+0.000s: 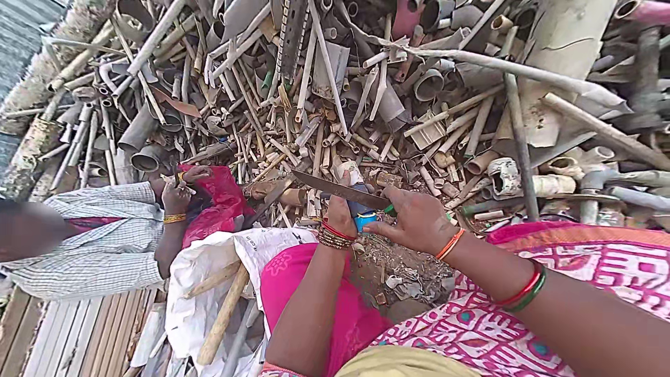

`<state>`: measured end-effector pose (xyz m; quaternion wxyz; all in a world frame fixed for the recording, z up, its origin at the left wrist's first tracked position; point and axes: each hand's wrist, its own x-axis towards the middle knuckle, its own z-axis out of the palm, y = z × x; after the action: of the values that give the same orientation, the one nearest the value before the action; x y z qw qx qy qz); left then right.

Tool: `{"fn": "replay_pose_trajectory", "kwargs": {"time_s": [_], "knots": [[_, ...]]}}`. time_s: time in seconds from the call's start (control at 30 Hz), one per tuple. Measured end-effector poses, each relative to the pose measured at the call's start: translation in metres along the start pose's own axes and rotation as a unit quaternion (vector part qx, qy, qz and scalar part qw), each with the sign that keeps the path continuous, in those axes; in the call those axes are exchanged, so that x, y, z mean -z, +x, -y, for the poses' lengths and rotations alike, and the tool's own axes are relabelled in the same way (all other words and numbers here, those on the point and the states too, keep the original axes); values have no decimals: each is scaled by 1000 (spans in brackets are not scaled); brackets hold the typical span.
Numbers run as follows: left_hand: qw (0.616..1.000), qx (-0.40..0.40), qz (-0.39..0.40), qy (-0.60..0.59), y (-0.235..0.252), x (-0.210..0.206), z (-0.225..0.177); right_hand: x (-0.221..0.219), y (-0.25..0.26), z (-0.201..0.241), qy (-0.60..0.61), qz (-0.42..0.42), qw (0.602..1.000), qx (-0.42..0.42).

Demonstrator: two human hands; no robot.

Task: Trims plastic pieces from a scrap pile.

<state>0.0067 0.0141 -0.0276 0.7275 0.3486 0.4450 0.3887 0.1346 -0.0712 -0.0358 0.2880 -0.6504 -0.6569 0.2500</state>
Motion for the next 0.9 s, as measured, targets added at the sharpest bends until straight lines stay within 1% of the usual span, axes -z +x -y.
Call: {"fn": "replay_pose_trajectory", "kwargs": {"time_s": [0.03, 0.13, 0.23, 0.3, 0.37, 0.47, 0.53, 0.67, 0.8, 0.9], "knots": [[1000, 6, -2, -2, -1, 0, 0, -1, 0, -1, -3, -4, 1000, 6], [1000, -3, 31, -2, -7, 7, 0, -4, 2, -2, 20, -1, 1000, 17], [999, 0, 29, -16, -10, 9, 1, -7, 5, -3, 37, 1, 999, 39], [998, 27, 43, -45, -10, 9, -4, -7, 9, 0, 94, 5, 995, 25], [997, 47, 45, -42, -11, 11, -11, -11, 13, 7, 208, 19, 978, -23], [998, 34, 48, 23, -12, 16, -22, -19, 16, 14, 383, 53, 918, -86], [996, 15, 24, 88, -12, 14, -28, -21, 15, 19, 451, 57, 884, -112], [974, -37, -44, 218, -4, 17, -24, -31, 16, 26, 496, 38, 857, -136], [947, -104, -95, 290, 1, 20, -14, -33, 19, 28, 532, 62, 831, -149], [923, -113, -117, 347, 6, 18, -11, -29, 19, 30, 561, 82, 808, -160]]}}
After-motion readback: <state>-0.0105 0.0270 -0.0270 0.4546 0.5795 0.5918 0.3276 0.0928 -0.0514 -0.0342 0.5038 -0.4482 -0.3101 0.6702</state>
